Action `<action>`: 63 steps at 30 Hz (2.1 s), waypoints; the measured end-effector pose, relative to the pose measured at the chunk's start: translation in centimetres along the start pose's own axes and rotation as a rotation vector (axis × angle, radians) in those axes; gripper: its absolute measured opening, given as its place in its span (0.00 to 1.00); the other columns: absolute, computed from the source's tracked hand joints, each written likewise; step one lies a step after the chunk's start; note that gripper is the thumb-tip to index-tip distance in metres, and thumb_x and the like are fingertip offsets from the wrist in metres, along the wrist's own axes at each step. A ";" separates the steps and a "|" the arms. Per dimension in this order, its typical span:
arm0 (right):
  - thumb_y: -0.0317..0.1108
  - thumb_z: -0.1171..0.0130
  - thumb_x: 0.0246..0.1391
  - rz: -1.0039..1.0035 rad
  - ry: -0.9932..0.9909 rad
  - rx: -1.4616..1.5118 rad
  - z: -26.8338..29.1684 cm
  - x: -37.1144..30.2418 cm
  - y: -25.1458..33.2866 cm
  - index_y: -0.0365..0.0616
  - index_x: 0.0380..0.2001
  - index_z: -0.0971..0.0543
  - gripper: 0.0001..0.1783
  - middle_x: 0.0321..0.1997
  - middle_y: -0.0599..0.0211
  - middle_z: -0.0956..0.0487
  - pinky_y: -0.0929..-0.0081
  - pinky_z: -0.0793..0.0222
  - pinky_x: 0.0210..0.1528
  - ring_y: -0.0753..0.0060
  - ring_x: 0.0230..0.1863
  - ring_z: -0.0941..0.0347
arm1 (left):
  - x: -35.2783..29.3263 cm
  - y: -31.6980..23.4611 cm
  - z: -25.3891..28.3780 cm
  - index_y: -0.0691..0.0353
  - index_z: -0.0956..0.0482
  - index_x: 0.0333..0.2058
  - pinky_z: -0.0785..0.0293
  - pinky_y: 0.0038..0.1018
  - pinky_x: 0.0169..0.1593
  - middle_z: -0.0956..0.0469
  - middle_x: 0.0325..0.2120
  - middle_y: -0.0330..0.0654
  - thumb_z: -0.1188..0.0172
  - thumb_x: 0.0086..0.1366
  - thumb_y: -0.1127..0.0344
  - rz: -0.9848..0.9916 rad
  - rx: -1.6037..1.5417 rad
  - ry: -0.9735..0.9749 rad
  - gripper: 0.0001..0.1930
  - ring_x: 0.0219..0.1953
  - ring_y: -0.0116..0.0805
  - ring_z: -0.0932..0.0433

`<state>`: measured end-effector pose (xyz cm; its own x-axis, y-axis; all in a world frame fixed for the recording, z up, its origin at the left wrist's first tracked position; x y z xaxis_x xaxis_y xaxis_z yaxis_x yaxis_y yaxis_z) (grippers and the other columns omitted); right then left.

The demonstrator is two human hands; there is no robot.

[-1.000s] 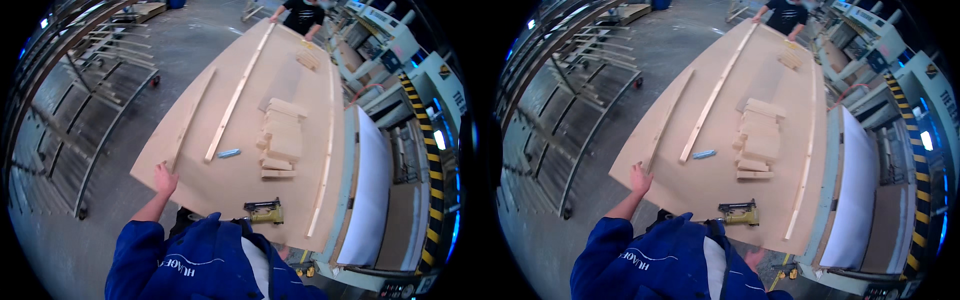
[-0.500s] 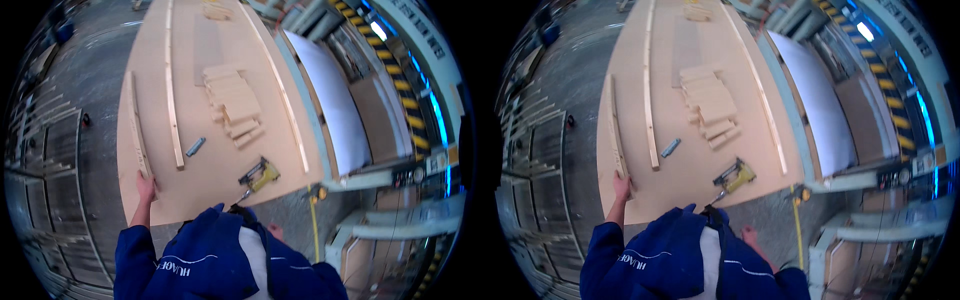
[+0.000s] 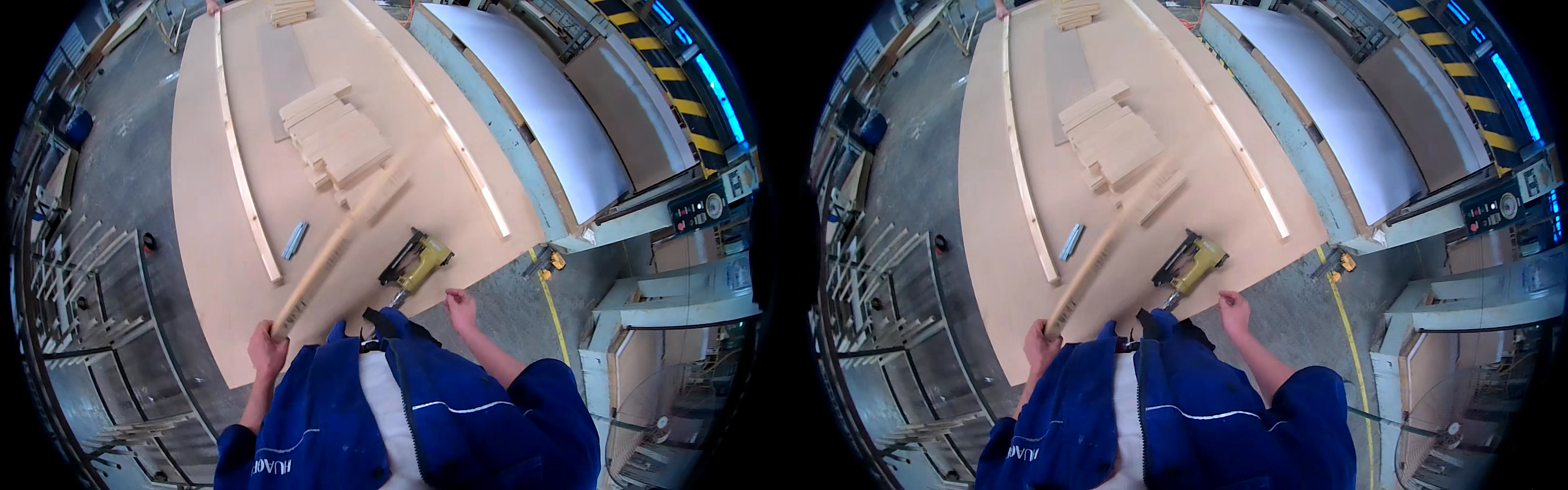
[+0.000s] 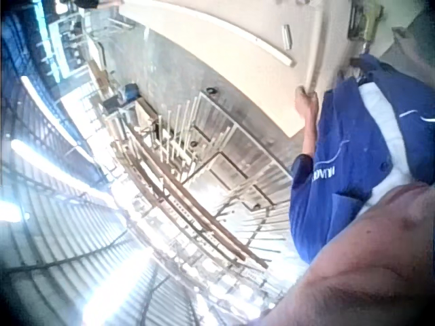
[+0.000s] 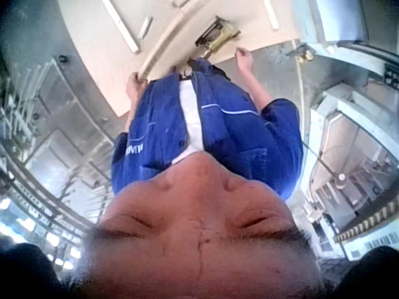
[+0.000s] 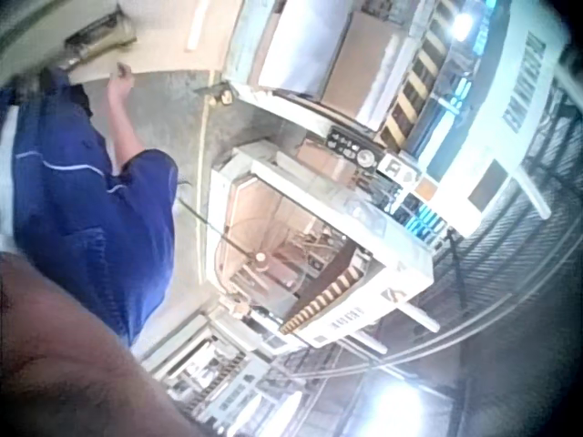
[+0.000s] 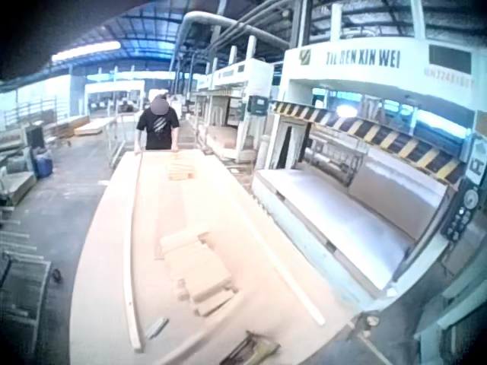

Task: The person assembles a rectangular wooden frame on a large workbench using a pneumatic nail gun. They position long wooden planks and smaller cross-pieces, then secure them together by firing nails into the joints. The process involves repeated alignment and fastening of the frame components.

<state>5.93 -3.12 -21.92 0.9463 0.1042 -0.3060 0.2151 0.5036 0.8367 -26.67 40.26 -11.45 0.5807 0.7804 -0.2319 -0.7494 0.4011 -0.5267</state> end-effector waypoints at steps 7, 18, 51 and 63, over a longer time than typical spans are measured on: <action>0.31 0.35 0.56 0.100 -0.279 0.074 5.9 12.3 -0.6 0.38 0.54 0.21 0.21 0.44 0.62 0.16 0.74 0.22 0.43 0.74 0.38 0.18 | 0.6 -7.7 -4.2 0.57 0.23 0.39 0.23 0.43 0.43 0.20 0.35 0.46 0.32 0.51 0.71 -0.140 0.230 -0.040 0.16 0.40 0.52 0.19; 0.29 0.33 0.45 -0.306 -0.412 0.218 10.3 27.0 -6.5 0.34 0.32 0.21 0.12 0.29 0.58 0.20 0.60 0.26 0.35 0.59 0.32 0.21 | 2.5 -9.3 -8.4 0.58 0.25 0.43 0.24 0.45 0.50 0.23 0.39 0.48 0.25 0.52 0.61 -0.145 0.343 0.065 0.22 0.47 0.52 0.22; 0.33 0.28 0.45 0.967 0.545 -0.816 -2.3 21.4 16.6 0.49 0.72 0.38 0.50 0.76 0.47 0.40 0.52 0.50 0.79 0.39 0.78 0.49 | 10.9 -14.7 -12.2 0.50 0.19 0.52 0.30 0.46 0.58 0.24 0.44 0.46 0.30 0.55 0.66 -0.241 0.183 0.113 0.23 0.53 0.49 0.25; 0.21 0.37 0.46 0.866 0.663 -0.942 -9.3 23.9 18.7 0.47 0.56 0.25 0.30 0.55 0.57 0.20 0.54 0.30 0.63 0.50 0.59 0.26 | 14.6 -13.7 -15.1 0.48 0.17 0.51 0.42 0.48 0.73 0.21 0.48 0.43 0.41 0.61 0.75 -0.132 0.205 0.036 0.20 0.59 0.44 0.25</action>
<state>30.33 16.75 -17.76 0.3536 0.9050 -0.2366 -0.8426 0.4180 0.3395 -3.11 38.90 -19.98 0.6863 0.6984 -0.2031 -0.7129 0.5906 -0.3782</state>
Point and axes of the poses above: each hand's wrist, its own x-axis towards the middle knuckle, its own z-axis out of the back of the hand, y = z × x, the point moved 6 cm from there along x, towards the middle knuckle
